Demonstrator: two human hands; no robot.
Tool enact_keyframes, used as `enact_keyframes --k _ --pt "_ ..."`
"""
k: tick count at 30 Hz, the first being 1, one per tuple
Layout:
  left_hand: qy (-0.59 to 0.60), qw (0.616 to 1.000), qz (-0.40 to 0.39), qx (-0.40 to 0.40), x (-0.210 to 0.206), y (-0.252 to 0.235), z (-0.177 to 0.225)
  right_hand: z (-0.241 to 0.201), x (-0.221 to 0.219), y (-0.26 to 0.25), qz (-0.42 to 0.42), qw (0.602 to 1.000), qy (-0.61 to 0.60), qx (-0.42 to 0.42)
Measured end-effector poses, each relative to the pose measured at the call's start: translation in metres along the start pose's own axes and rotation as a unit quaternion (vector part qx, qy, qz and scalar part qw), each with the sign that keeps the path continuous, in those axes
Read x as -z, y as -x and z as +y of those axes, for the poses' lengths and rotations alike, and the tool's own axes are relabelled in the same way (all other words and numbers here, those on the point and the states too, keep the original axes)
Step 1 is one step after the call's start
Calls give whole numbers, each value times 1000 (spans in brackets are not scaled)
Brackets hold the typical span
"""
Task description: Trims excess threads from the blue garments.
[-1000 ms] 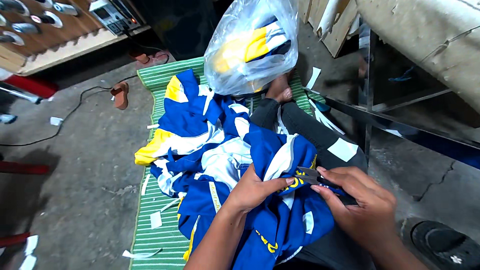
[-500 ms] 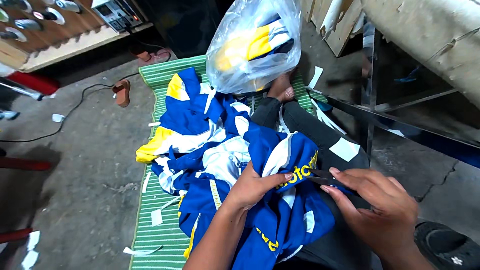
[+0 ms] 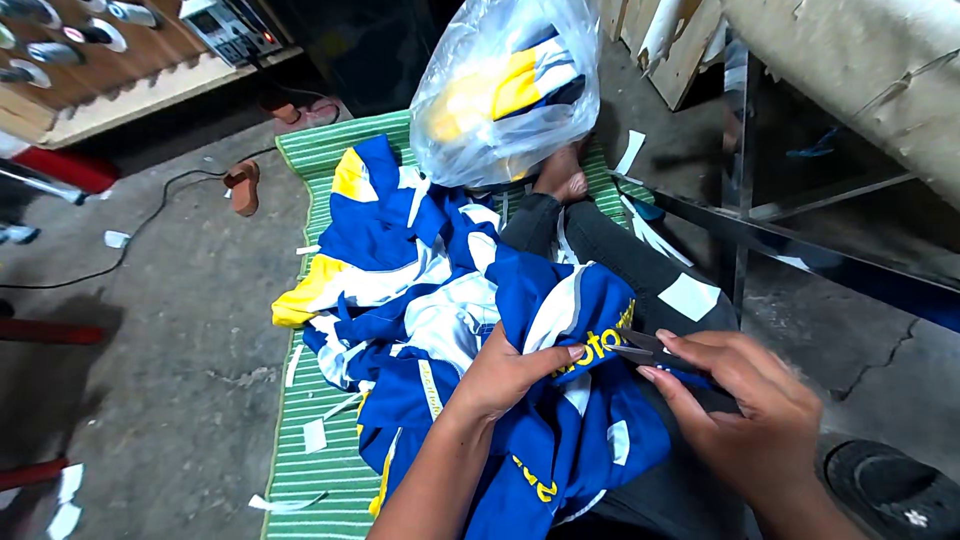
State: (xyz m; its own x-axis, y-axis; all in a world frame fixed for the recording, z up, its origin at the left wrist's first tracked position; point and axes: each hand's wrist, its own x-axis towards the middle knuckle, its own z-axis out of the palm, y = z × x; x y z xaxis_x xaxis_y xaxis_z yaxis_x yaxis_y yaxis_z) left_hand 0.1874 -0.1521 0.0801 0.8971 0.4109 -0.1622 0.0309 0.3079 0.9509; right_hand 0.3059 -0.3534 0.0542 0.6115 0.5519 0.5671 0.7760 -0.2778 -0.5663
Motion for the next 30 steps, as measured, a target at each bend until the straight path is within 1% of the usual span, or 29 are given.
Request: enact_keyframes --k 5,15,23,28,30 --pt "4 1000 -2 -3 0 -1 -1 -1 4 0 -1 1000 25 11" --pt "6 1000 -4 0 -1 0 0 -2 4 -1 3 999 37 22" --pt "0 1000 2 1 -1 0 0 1 3 -1 -7 1000 19 15" --pt "2 1000 10 2 -2 0 1 2 0 1 -20 1000 -23 -7" --pt "4 1000 9 2 -2 0 0 3 0 1 -20 1000 -17 -5"
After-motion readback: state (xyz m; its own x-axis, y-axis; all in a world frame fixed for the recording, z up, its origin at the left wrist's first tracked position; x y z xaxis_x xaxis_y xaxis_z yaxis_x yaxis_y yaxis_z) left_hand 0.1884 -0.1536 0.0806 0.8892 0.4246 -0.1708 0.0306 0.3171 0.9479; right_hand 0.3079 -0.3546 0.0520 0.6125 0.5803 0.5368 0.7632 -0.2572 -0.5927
